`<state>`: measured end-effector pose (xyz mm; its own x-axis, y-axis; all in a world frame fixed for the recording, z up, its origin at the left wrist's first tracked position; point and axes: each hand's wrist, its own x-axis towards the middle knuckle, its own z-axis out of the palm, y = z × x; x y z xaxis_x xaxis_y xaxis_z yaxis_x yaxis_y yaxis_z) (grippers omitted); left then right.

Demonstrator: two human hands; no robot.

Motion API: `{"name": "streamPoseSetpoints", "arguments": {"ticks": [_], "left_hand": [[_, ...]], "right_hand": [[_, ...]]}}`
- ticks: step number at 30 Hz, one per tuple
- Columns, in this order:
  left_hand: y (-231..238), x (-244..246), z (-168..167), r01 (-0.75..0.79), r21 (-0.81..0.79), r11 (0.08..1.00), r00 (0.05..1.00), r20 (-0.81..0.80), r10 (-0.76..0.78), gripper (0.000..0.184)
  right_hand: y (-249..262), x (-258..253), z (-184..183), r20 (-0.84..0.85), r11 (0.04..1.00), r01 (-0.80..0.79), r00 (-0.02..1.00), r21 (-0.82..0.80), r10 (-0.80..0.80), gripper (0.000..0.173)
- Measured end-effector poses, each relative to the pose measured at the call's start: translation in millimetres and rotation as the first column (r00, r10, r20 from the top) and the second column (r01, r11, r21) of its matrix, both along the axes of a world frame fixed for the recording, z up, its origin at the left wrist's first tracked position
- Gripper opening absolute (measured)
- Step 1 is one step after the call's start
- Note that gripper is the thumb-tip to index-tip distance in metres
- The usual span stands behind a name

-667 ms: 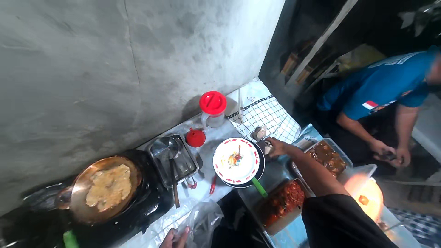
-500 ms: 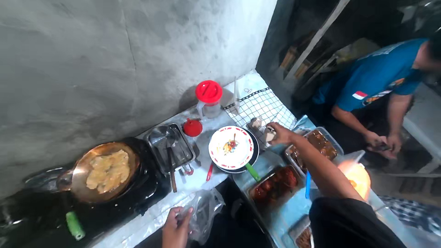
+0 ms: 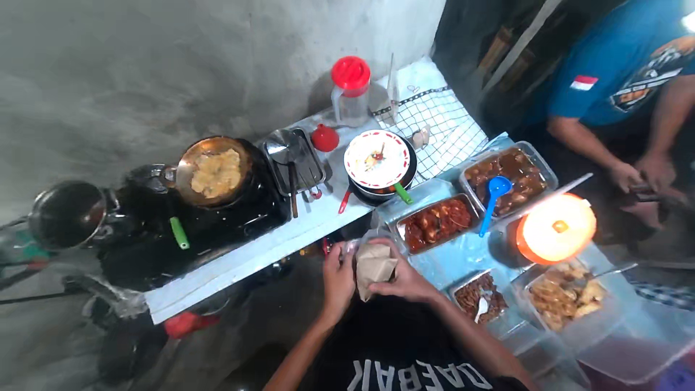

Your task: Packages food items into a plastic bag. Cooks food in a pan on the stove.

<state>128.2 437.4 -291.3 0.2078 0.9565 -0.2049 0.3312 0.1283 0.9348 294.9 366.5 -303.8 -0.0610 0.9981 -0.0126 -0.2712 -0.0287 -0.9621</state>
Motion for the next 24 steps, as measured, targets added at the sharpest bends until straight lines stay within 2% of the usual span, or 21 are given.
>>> {"name": "streamPoseSetpoints", "arguments": {"ticks": [2, 4, 6, 8, 11, 12, 14, 16, 18, 20, 24], "left_hand": [[-15, -3, 5, -0.028, 0.076, 0.997, 1.0, 0.014, 0.027, 0.022], [-30, -7, 9, 0.018, 0.157, 0.987, 1.0, -0.007, -0.018, 0.021], [-43, -10, 5, 0.047, 0.195, 0.98, 0.999, -0.011, -0.045, 0.022], [-53, -14, 2, 0.034, 0.188, 0.982, 0.999, 0.0, -0.034, 0.023], [-63, -15, -6, -0.064, 0.108, 0.992, 0.998, 0.018, 0.062, 0.024], [-62, -15, -7, -0.116, 0.098, 0.988, 0.993, 0.022, 0.114, 0.024], [-52, -18, -3, -0.212, 0.136, 0.968, 0.977, 0.015, 0.212, 0.021], [-38, -21, 9, -0.295, 0.208, 0.933, 0.955, 0.033, 0.295, 0.018], [-26, -21, 20, -0.335, 0.259, 0.906, 0.941, 0.041, 0.336, 0.018], [-17, -22, 22, -0.334, 0.292, 0.896, 0.94, 0.035, 0.339, 0.018], [1, -27, 16, -0.285, 0.218, 0.933, 0.955, -0.02, 0.296, 0.019]], "right_hand": [[-10, -4, -19, 0.041, 0.992, -0.12, 0.992, -0.043, 0.122, 0.088], [-14, -5, -28, 0.082, 0.972, -0.18, 0.978, -0.149, 0.193, 0.08], [-10, -14, -31, 0.02, 0.948, -0.131, 0.99, -0.29, 0.143, 0.061], [2, -27, -34, -0.083, 0.897, -0.048, 0.996, -0.439, 0.013, 0.054], [28, -41, -36, -0.042, 0.829, 0.012, 0.998, -0.56, -0.043, 0.04], [37, -44, -38, -0.019, 0.837, -0.011, 1.0, -0.547, 0.001, 0.043], [54, -53, -47, 0.113, 0.88, -0.05, 0.987, -0.473, 0.116, 0.059], [70, -64, -56, 0.322, 0.883, -0.117, 0.903, -0.454, 0.285, 0.071], [81, -74, -54, 0.433, 0.838, -0.197, 0.783, -0.51, 0.447, 0.055], [91, -77, -49, 0.459, 0.761, -0.272, 0.662, -0.589, 0.592, 0.051], [111, -65, -47, 0.493, 0.704, -0.354, 0.524, -0.616, 0.695, 0.059]]}}
